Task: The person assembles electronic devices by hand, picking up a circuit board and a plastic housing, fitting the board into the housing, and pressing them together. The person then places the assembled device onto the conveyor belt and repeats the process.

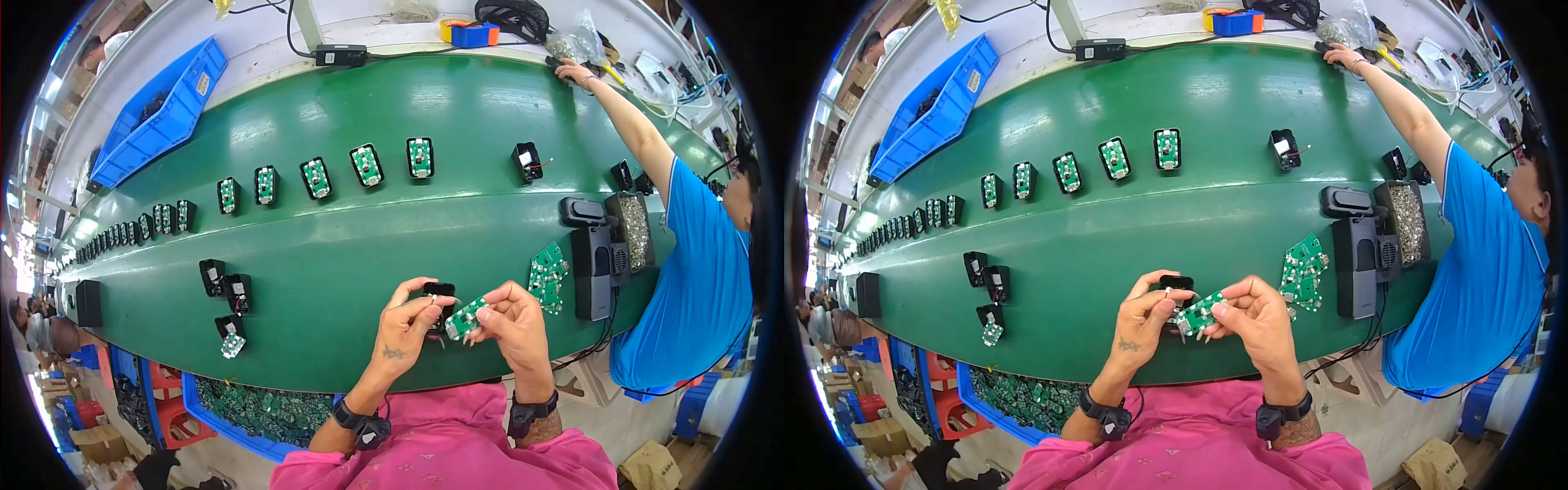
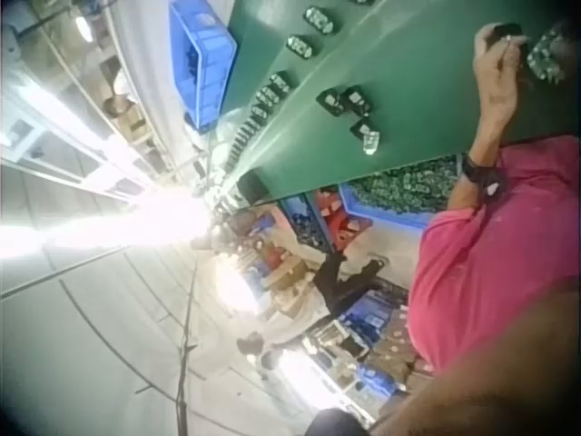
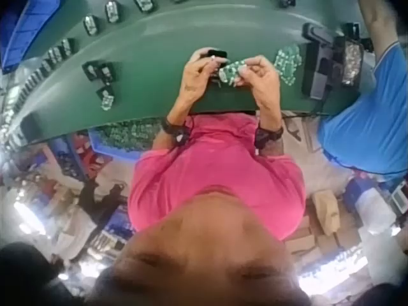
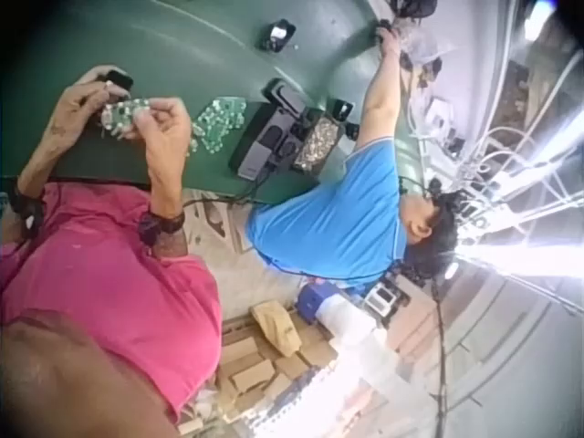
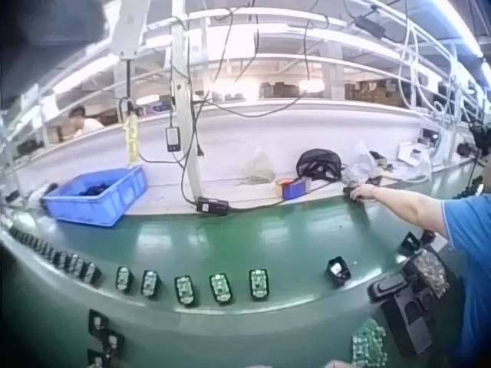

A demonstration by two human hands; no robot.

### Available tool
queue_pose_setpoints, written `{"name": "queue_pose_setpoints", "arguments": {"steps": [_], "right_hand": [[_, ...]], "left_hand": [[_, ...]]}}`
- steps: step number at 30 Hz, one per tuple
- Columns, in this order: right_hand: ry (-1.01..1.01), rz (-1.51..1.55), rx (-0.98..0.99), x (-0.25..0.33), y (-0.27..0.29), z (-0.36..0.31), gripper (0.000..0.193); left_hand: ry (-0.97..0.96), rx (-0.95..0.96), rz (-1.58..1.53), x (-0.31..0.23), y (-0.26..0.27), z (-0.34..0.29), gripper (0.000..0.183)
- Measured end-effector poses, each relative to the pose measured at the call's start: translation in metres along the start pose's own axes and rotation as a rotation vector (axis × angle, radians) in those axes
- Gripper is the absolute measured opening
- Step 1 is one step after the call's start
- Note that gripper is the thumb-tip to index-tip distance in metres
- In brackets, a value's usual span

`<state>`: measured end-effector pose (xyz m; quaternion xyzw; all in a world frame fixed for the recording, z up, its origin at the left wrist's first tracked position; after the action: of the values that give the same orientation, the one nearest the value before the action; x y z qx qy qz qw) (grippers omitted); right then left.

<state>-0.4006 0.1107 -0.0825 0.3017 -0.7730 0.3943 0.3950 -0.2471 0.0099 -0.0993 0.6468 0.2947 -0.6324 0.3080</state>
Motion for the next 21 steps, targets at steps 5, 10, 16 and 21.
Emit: {"name": "queue_pose_setpoints", "arguments": {"steps": [5, 10, 16, 21], "right_hand": [[0.006, 0.225, -0.047, -0.004, -0.001, 0.003, 0.024], [-0.078, 0.467, -0.002, -0.020, 0.001, 0.011, 0.018], [-0.152, 0.476, 0.071, -0.029, -0.016, 0.009, 0.016], [-0.166, 0.219, 0.065, -0.024, -0.025, 0.001, 0.019]], "left_hand": [[0.010, -0.010, 0.052, -0.007, -0.001, -0.002, 0.022], [-0.120, -0.020, 0.292, -0.017, -0.004, -0.003, 0.021], [-0.084, -0.072, 0.364, -0.020, -0.005, -0.005, 0.018], [-0.103, 0.004, 0.448, -0.015, -0.003, -0.005, 0.023]]}}
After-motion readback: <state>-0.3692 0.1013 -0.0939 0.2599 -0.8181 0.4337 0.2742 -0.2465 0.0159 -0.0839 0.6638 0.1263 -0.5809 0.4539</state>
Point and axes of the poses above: each hand's wrist, its own z-axis towards the middle knuckle, its own y-axis out of the back of the hand, x = y × z, the point moved 5 cm from there along z, towards the middle knuckle, and after that the axes turned 2 degrees about -y, right-handed, at the moved point
